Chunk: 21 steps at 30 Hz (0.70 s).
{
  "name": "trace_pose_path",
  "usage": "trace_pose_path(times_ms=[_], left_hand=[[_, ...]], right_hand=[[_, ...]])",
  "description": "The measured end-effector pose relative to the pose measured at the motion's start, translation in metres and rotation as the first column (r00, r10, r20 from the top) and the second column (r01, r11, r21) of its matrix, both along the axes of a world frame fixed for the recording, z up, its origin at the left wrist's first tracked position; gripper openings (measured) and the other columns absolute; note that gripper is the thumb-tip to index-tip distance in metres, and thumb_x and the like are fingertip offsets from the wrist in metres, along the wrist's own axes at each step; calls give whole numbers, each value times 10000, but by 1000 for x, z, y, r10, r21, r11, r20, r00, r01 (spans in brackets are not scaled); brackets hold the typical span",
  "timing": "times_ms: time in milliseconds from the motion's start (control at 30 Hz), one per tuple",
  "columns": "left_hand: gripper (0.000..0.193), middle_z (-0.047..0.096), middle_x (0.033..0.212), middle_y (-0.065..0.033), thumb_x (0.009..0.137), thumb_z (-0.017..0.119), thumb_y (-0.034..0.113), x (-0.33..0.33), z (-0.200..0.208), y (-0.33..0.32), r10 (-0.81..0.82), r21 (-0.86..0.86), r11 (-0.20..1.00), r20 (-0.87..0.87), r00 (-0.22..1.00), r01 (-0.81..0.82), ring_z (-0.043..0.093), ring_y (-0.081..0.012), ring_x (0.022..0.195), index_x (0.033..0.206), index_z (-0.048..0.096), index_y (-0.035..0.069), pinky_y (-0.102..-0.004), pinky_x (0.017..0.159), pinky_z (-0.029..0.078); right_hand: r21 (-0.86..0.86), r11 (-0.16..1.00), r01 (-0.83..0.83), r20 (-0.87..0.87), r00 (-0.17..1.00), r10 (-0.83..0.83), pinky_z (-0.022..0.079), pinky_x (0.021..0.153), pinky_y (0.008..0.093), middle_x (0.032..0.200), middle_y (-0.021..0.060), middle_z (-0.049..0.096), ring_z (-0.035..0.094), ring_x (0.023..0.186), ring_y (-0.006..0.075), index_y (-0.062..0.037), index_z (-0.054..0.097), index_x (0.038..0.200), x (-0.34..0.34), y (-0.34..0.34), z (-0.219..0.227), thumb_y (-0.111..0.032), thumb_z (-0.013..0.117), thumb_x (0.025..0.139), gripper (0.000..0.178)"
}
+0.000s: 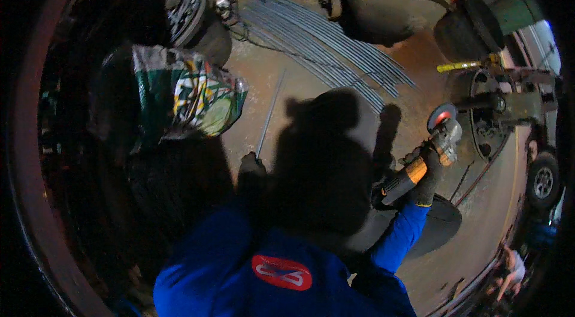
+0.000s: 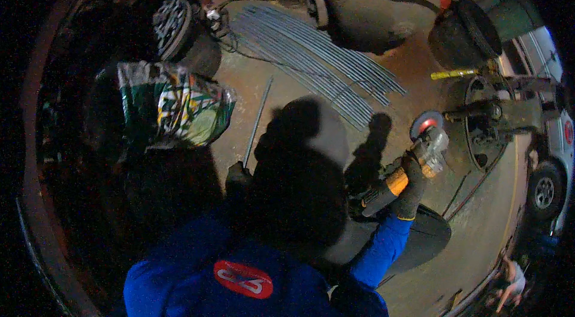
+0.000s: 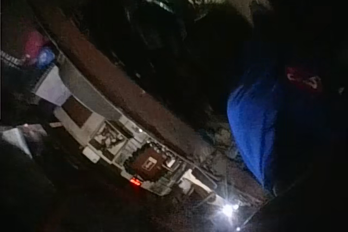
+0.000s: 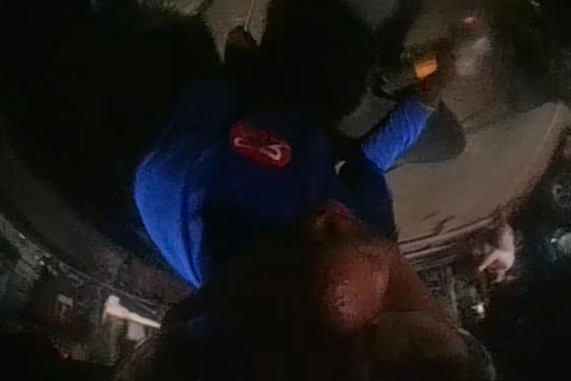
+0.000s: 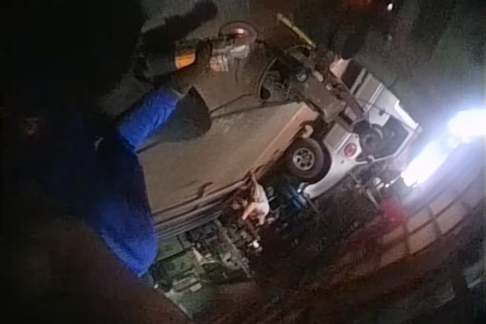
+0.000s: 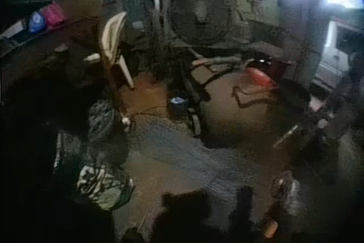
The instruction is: The person sits on the floor and uses an angle grinder to cut multiple metal rods one by one. Sparks fly as the grinder cuts through each rod, and the person places the cut pieces aside on the floor.
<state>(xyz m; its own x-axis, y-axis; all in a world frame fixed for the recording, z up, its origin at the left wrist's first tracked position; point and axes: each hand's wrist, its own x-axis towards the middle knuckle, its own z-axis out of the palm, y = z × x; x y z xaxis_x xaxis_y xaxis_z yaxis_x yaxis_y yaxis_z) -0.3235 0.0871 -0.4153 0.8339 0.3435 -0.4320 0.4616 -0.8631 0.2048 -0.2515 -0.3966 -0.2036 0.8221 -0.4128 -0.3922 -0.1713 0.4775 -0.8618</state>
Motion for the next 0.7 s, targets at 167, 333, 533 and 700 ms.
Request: trace_pose_path(times_ms=[167, 333, 533, 700], left_hand=[[272, 664, 983, -184, 893, 662, 283, -6, 1, 10, -7, 21, 1000, -25, 1000, 7, 666, -399, 893, 1078, 633, 85, -526, 738, 532], [271, 668, 983, -176, 889, 653, 289, 43, -4, -9, -210, -40, 977, 13, 978, 210, 669, -392, 898, 1076, 643, 93, -521, 735, 535], [271, 673, 982, -168, 885, 643, 296, 208, -34, -102, -538, -196, 773, 301, 788, 603, 672, -384, 905, 1075, 655, 102, -516, 730, 539], [273, 676, 982, -161, 882, 634, 302, 325, -58, -175, -775, -18, 535, 387, 499, 845, 675, -378, 910, 1073, 665, 110, -511, 726, 543]], right_hand=[[36, 999, -37, -28, 999, 38, 575, 690, 387, 885, 87, 658, 667, 751, 239, -18, 605, 1188, 10, 6, 10, -264, 652, 912, 372], [3, 998, 56, -32, 998, -56, 559, 714, 350, 951, 100, 690, 681, 832, 224, -21, 642, 1157, -2, -11, -2, -212, 699, 893, 331], [41, 995, 89, -70, 994, -86, 555, 798, 361, 1036, 95, 684, 680, 905, 229, -16, 625, 1221, -5, -19, -13, -234, 712, 888, 408], [-74, 977, 198, -47, 978, -201, 555, 809, 359, 1052, 100, 681, 682, 917, 234, -13, 609, 1241, 5, -4, -3, -222, 714, 884, 427]])
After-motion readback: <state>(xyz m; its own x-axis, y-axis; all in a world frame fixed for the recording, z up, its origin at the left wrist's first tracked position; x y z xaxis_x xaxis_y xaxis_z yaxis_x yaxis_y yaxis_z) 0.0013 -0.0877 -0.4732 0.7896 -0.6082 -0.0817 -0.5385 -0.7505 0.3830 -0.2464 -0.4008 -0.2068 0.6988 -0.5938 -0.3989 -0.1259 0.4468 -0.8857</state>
